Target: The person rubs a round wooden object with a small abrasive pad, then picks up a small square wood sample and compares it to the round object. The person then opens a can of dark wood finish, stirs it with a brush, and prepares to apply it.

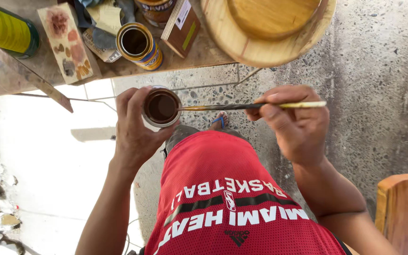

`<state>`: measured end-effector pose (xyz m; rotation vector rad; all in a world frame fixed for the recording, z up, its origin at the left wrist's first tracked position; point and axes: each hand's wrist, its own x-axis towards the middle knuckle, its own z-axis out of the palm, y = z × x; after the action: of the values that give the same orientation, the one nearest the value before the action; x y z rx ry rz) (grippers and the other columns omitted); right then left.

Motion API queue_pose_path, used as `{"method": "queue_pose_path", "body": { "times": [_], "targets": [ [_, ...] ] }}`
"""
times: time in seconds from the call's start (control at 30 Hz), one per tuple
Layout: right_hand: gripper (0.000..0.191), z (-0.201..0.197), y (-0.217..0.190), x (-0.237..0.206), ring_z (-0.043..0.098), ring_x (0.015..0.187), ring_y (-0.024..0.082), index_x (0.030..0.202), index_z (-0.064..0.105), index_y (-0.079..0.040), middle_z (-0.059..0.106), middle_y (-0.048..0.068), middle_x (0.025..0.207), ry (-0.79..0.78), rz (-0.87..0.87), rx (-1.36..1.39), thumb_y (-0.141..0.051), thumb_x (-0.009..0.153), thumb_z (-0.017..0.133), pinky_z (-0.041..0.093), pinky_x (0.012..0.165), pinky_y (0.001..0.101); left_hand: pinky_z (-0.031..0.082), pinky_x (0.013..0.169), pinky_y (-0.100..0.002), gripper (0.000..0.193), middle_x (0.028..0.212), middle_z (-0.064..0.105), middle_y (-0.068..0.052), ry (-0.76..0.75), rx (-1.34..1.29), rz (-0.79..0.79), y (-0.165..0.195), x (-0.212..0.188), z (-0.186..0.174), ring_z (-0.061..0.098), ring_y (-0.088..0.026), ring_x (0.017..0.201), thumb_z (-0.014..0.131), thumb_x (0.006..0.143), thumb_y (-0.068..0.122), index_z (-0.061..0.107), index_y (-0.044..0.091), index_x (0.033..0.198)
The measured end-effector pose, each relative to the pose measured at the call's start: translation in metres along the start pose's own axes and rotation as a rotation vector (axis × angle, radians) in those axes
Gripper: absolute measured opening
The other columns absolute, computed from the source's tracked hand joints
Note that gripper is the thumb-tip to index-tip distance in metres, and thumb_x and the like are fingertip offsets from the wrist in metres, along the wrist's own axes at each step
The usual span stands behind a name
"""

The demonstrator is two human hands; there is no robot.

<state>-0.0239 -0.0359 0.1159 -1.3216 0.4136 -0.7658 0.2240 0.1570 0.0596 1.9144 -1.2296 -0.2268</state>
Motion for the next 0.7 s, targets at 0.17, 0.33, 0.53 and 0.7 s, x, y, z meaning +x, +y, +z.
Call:
{"method": "queue_pose_path", "body": {
  "times": [0.17,0.33,0.53,0.7],
  "targets": [
    [0.017,0.073,-0.005,0.008,0.072,0.096,0.021,0.114,0.061,0.001,0.07,0.018,0.109,-0.089,-0.106,-0.46,0.006,0.102,0.071,0.062,0.082,0.0288,0.06,0.102,-0.043,0.086,0.137,0.048,-0.018,-0.055,-0.078,-0.045,-0.02,-0.004,-0.011,0.061,-0.034,0.126,0.095,0.072,0.012,0.048,0.008,0.145],
    [0.018,0.119,-0.002,0.025,0.076,0.092,0.019,0.109,0.063,-0.001,0.074,0.014,0.105,-0.177,-0.228,-0.785,0.001,0.099,0.078,0.062,0.079,0.0284,0.06,0.101,-0.044,0.085,0.136,0.049,-0.017,-0.065,-0.09,0.011,-0.038,-0.004,-0.03,0.061,-0.036,0.125,0.093,0.071,0.008,0.048,0.01,0.143],
    [0.019,0.146,0.004,0.034,0.076,0.092,0.02,0.11,0.063,-0.002,0.073,0.012,0.106,-0.206,-0.244,-0.847,-0.001,0.1,0.08,0.062,0.08,0.0288,0.059,0.097,-0.048,0.089,0.134,0.049,-0.017,-0.096,-0.057,-0.023,-0.051,-0.006,-0.043,0.06,-0.038,0.123,0.093,0.067,0.01,0.049,0.012,0.144],
    [0.015,0.153,0.008,0.042,0.077,0.094,0.018,0.11,0.064,-0.003,0.074,0.011,0.106,-0.275,-0.227,-0.819,-0.002,0.102,0.077,0.063,0.077,0.0263,0.06,0.096,-0.048,0.092,0.135,0.049,-0.016,-0.086,-0.024,-0.008,-0.057,-0.009,-0.046,0.061,-0.038,0.123,0.095,0.068,0.013,0.047,0.013,0.146]
  ]
}}
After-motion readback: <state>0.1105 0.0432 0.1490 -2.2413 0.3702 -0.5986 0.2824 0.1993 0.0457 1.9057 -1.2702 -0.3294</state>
